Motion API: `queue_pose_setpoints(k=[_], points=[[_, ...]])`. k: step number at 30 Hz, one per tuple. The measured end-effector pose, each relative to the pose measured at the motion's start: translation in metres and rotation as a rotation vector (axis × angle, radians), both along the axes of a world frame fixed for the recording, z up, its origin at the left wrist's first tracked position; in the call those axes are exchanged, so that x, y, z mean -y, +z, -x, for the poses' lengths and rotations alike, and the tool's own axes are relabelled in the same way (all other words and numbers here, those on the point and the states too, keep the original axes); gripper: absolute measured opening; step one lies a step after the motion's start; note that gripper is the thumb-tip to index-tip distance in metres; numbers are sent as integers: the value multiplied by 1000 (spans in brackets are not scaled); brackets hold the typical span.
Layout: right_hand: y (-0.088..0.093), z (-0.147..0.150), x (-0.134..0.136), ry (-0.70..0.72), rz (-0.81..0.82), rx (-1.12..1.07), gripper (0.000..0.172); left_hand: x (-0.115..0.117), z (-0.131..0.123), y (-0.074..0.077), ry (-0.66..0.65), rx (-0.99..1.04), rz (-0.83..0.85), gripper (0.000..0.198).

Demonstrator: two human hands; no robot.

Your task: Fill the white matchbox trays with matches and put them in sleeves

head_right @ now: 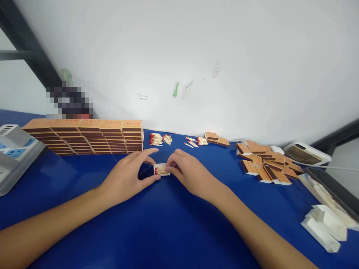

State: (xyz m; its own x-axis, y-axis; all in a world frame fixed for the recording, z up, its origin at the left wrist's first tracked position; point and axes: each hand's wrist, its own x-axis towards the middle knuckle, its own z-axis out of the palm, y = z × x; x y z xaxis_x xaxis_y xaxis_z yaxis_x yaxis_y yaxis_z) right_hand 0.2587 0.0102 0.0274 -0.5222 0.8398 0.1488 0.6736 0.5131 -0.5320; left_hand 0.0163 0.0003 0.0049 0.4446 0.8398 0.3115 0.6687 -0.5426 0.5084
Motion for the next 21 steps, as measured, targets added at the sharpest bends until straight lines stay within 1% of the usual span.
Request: queue_pose_setpoints(k=[2,4,6,9,10,12,14,17,21], points=[[-1,3,1,23,1,3,11,0,0,1,-9,0,-1,67],[1,6,-7,15,-1,-16,12,0,1,2,-12,0,1,67],[3,7,-23,-55,-21,-27,13,1,1,3,-10,-1,2,67],[4,11,-55,-203,-75,26,8,2,1,4,-11,-7,7,67],[2,13,-66,-233,-92,46,7,2,1,4,-13,-10,11,66],[-3,18,-86,-266,-112,77,7,2,1,4,-18,-18,19,65],[-9,23,-99,-283,-105,104,9,2,1,3,-20,-22,21,65],[-14,27,-106,-298,-69,147,14,2,1,3,-17,-19,16,65],[-8,19,-94,-306,1,187,18,2,1,4,-17,-17,19,66]])
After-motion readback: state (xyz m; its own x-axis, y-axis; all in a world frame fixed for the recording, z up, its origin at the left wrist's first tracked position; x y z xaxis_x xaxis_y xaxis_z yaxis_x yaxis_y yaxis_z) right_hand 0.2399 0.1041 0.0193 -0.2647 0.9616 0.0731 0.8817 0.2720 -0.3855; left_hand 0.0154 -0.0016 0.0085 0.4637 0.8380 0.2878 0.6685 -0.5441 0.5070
